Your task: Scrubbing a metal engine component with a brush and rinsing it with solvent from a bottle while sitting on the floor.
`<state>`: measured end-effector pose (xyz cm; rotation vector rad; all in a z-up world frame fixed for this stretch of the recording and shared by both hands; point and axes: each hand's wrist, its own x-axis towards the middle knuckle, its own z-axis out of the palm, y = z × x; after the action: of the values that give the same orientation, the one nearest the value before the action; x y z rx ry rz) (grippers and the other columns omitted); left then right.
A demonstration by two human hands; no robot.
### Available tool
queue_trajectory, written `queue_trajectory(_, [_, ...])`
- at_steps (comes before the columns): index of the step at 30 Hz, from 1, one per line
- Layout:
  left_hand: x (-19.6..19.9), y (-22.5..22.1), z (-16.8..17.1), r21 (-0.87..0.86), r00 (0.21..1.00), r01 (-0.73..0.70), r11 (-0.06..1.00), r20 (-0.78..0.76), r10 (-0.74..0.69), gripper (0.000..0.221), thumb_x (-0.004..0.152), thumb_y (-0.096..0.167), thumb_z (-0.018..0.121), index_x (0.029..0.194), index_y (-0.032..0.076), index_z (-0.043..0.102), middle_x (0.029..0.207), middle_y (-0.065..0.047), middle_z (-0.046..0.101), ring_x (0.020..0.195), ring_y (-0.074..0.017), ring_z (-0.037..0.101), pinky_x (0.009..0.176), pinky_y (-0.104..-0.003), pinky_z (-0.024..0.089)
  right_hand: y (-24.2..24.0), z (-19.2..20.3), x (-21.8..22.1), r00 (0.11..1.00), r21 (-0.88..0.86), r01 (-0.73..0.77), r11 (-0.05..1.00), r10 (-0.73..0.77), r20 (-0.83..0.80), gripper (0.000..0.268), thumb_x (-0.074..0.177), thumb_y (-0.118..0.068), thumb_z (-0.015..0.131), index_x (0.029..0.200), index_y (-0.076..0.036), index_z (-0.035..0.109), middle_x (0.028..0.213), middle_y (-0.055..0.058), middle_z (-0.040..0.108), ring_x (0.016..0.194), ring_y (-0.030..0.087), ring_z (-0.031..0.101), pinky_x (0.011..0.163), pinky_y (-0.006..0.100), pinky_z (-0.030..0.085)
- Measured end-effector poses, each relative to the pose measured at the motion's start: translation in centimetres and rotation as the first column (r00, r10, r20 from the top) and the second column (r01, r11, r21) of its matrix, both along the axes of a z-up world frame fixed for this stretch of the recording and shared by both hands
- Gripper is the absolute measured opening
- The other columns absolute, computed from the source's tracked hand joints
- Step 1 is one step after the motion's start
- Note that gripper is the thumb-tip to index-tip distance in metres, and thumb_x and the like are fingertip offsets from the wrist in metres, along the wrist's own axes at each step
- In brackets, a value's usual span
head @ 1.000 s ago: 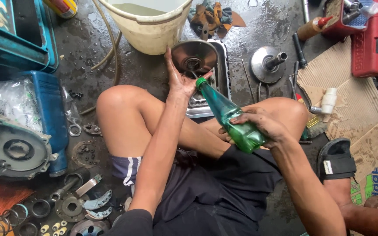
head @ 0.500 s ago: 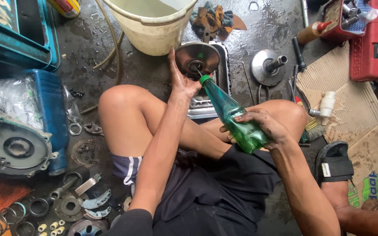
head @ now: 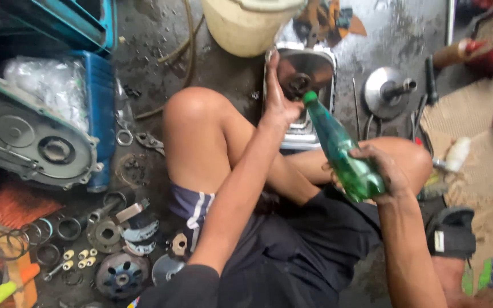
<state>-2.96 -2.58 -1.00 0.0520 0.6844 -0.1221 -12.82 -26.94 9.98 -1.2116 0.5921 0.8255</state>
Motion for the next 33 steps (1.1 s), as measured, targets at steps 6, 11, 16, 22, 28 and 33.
queue_trajectory(6, [-0.5,1.8,-2.3,-0.066,0.983,0.009,0.998,0.186,0.004,0.071,0.07,0.052,0.078,0.128,0.019,0.053,0.112,-0.009,0.059,0.095,-0.0221,0.058,0.079,-0.042,0.051,0.0,-1.3,0.3,0.993,0.171,-0.043,0.984,0.061,-0.103,0.053,0.089,-0.021,0.058,0.124,0.018,0.055,0.104,0.032,0.071,0.067,0.03,0.071,0.051,0.033,0.059])
queue_trajectory(11, [1.2,3.9,2.9,-0.101,0.999,0.036,0.994,-0.014,-0.038,0.124,0.058,0.061,0.085,0.15,0.003,0.026,0.136,-0.022,0.039,0.123,-0.0357,0.045,0.112,-0.058,0.036,6.8,3.7,0.8,0.989,-0.238,0.132,0.962,-0.11,0.104,0.019,0.076,0.007,0.07,0.093,0.013,0.064,0.076,0.042,0.064,0.055,0.048,0.069,0.036,0.051,0.05])
queue_trajectory(16, [0.7,3.6,3.6,-0.138,0.999,-0.036,0.99,-0.016,0.035,0.125,0.055,0.066,0.085,0.15,0.003,0.033,0.138,-0.027,0.045,0.125,-0.0428,0.049,0.11,-0.063,0.039,9.5,7.2,0.3,0.996,-0.398,0.091,0.913,-0.086,0.029,0.041,0.078,0.01,0.069,0.118,0.011,0.056,0.092,0.023,0.058,0.079,0.033,0.067,0.058,0.047,0.054])
queue_trajectory(22, [1.6,3.8,4.4,-0.113,0.993,0.055,0.992,-0.093,-0.066,0.132,0.053,0.066,0.084,0.15,0.001,0.023,0.134,-0.022,0.036,0.118,-0.0393,0.044,0.105,-0.074,0.04,1.0,0.2,2.1,0.998,0.033,0.032,0.999,-0.03,-0.063,0.024,0.086,-0.002,0.06,0.097,0.02,0.056,0.076,0.049,0.062,0.057,0.056,0.068,0.042,0.066,0.055])
queue_trajectory(28, [0.8,3.5,6.8,0.02,0.995,0.072,0.997,-0.065,-0.07,0.135,0.055,0.058,0.085,0.157,0.003,0.015,0.152,-0.027,0.022,0.139,-0.042,0.033,0.111,-0.071,0.034,1.6,2.0,2.0,0.997,-0.029,0.083,0.996,-0.083,0.006,0.02,0.082,-0.001,0.064,0.091,0.016,0.058,0.075,0.052,0.061,0.056,0.058,0.067,0.038,0.066,0.051])
queue_trajectory(33, [0.7,3.2,5.7,0.084,0.996,0.082,0.993,-0.036,-0.079,0.129,0.056,0.056,0.086,0.155,0.002,0.023,0.147,-0.026,0.032,0.137,-0.0396,0.038,0.115,-0.069,0.03,2.8,2.6,1.8,0.988,-0.004,0.136,0.991,-0.136,-0.068,0.023,0.084,0.001,0.063,0.097,0.019,0.056,0.08,0.049,0.062,0.065,0.057,0.069,0.051,0.069,0.056])
